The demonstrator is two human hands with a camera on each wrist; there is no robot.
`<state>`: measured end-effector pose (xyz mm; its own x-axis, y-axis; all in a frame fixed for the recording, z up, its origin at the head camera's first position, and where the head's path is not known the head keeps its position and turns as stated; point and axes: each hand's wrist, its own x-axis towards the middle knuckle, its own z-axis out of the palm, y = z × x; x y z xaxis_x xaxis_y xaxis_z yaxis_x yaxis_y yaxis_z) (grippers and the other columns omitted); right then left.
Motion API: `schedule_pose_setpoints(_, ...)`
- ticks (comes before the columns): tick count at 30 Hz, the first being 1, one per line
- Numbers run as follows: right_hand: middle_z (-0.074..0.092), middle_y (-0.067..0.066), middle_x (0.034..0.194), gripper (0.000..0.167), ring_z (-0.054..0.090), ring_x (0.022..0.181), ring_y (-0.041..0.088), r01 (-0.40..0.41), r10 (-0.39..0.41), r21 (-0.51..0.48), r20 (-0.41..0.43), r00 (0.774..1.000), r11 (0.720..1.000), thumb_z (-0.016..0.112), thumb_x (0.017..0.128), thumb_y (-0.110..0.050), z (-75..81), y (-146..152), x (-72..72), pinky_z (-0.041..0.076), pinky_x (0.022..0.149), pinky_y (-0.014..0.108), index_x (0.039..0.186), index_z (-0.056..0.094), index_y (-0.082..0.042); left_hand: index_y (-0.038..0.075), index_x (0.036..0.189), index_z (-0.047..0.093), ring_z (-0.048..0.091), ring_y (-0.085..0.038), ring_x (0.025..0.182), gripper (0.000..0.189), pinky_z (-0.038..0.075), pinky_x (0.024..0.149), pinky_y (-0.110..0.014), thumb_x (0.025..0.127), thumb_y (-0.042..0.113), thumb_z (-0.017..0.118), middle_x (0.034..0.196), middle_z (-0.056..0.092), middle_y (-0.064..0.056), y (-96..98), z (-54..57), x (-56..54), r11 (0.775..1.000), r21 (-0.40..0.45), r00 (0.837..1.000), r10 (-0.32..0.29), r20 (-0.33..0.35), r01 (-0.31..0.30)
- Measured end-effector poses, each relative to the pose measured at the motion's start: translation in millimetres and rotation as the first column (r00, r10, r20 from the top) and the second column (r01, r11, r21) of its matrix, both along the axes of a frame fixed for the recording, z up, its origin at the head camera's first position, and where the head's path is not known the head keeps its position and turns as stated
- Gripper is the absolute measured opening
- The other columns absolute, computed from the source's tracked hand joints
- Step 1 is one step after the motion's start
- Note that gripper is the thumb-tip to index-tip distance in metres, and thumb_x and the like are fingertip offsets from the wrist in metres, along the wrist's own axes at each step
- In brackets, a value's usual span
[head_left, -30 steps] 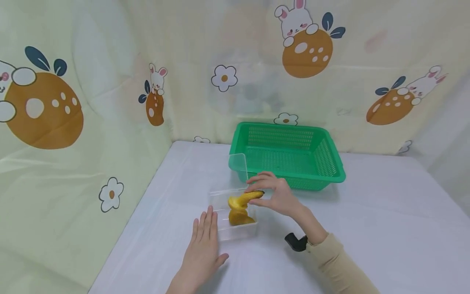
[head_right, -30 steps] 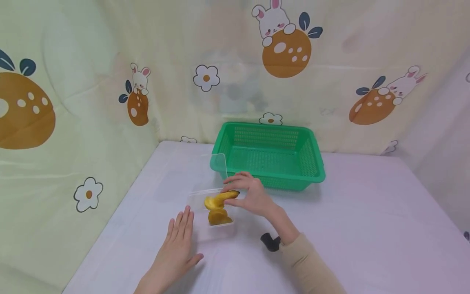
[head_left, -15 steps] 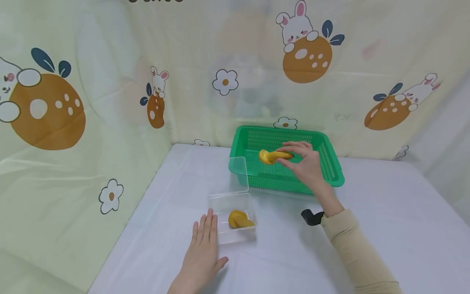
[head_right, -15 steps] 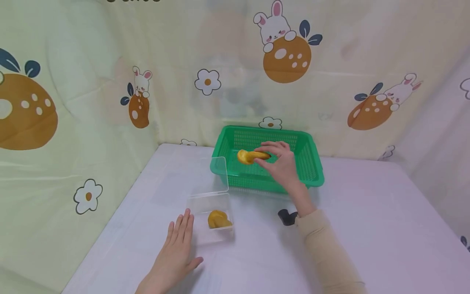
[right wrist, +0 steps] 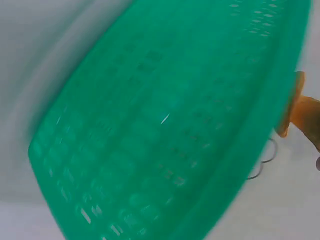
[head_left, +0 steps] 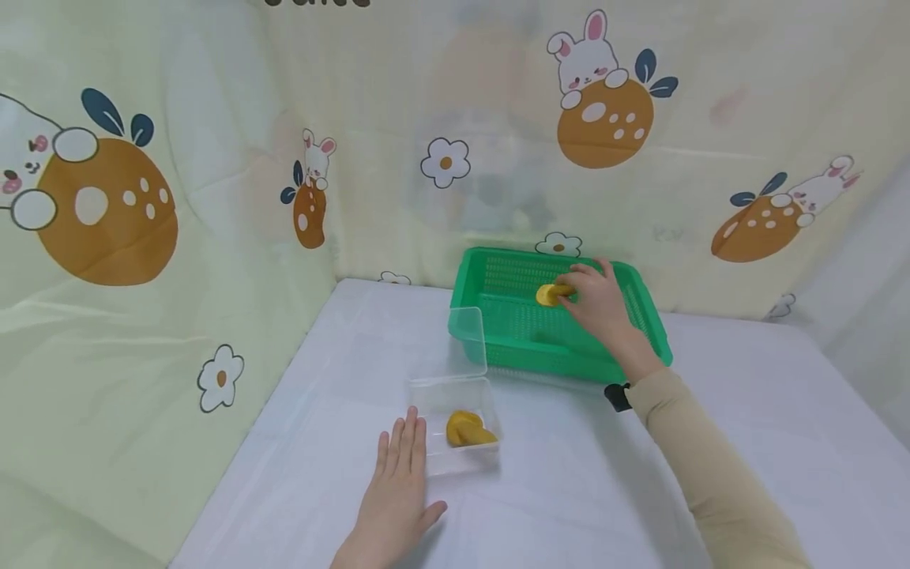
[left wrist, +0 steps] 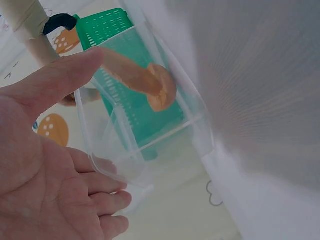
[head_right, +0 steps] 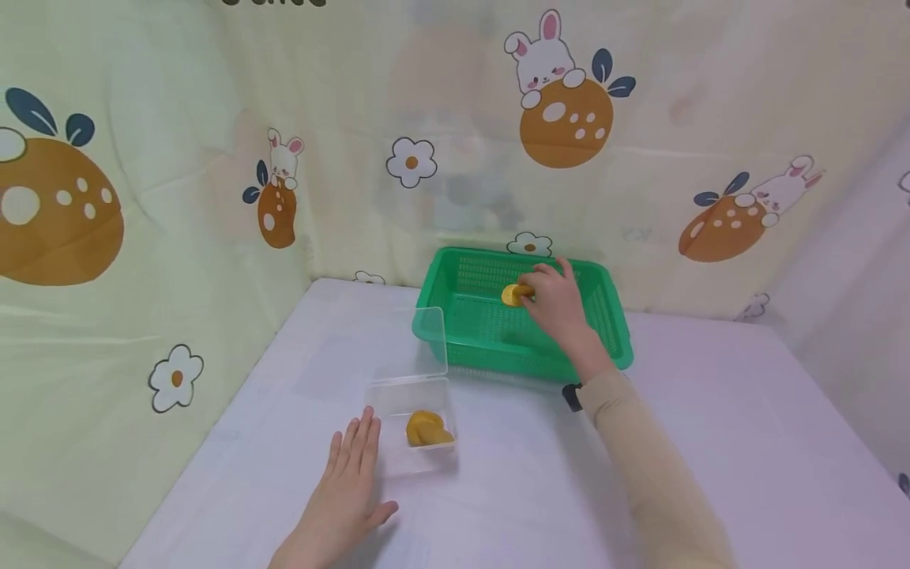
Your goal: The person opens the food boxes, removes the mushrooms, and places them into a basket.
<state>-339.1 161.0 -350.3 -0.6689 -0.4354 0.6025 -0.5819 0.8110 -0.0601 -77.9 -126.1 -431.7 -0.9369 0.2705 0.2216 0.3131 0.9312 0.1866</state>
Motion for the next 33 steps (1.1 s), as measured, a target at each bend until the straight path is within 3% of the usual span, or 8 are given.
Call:
schedule_pose_setpoints(5, 0.068, 0.013, 0.089, 0.02, 0.054, 0.104, 0.035, -0.006, 0.002, 0.119, 0.037, 0.999, 0.993, 0.078, 0.071, -0.004, -8.4, 3, -9.5, 0.016, 0.107, 0.049, 0.09, 0.07, 0.0, -0.012, 0.142, 0.015, 0.012, -0.038, 0.136, 0.105, 0.013, 0.108, -0.05, 0.073, 0.039, 0.076, 0.15, 0.007, -0.025, 0.8, -2.1, 1.0, 1.0, -0.008, 1.0, 0.003, -0.011, -0.003)
schedule_pose_setpoints(13, 0.067, 0.014, 0.089, 0.018, 0.054, 0.101, 0.035, -0.026, 0.012, 0.162, 0.086, 0.996, 0.986, 0.075, 0.073, 0.0, -20.3, 2, -16.5, 0.016, 0.106, 0.054, 0.091, 0.07, 0.0, -0.012, 0.142, 0.015, 0.012, -0.038, 0.136, 0.105, 0.013, 0.108, -0.05, 0.073, 0.041, 0.075, 0.15, 0.005, -0.025, 0.3, 3.1, 1.5, 0.999, -0.029, 1.0, 0.013, 0.005, -0.013)
schedule_pose_setpoints(25, 0.067, 0.013, 0.087, 0.018, 0.058, 0.091, 0.034, -0.016, -0.024, 0.248, 0.156, 0.987, 0.969, 0.074, 0.074, 0.0, -21.5, 1, -20.3, 0.015, 0.104, 0.058, 0.092, 0.069, -0.001, -0.011, 0.142, 0.014, 0.011, -0.038, 0.136, 0.106, 0.013, 0.108, -0.049, 0.073, 0.042, 0.075, 0.15, 0.005, -0.025, 0.0, -2.2, -0.3, 0.999, -0.035, 1.0, 0.018, -0.02, -0.018)
schedule_pose_setpoints(33, 0.067, 0.013, 0.088, 0.02, 0.058, 0.091, 0.035, -0.003, -0.07, 0.272, 0.257, 0.964, 0.962, 0.073, 0.074, -0.001, -22.7, 4, -18.8, 0.011, 0.103, 0.061, 0.094, 0.069, -0.001, -0.011, 0.142, 0.014, 0.011, -0.038, 0.136, 0.106, 0.014, 0.108, -0.05, 0.073, 0.044, 0.073, 0.149, 0.006, -0.026, -0.2, -2.6, -0.2, 0.999, -0.047, 1.0, 0.022, -0.022, -0.023)
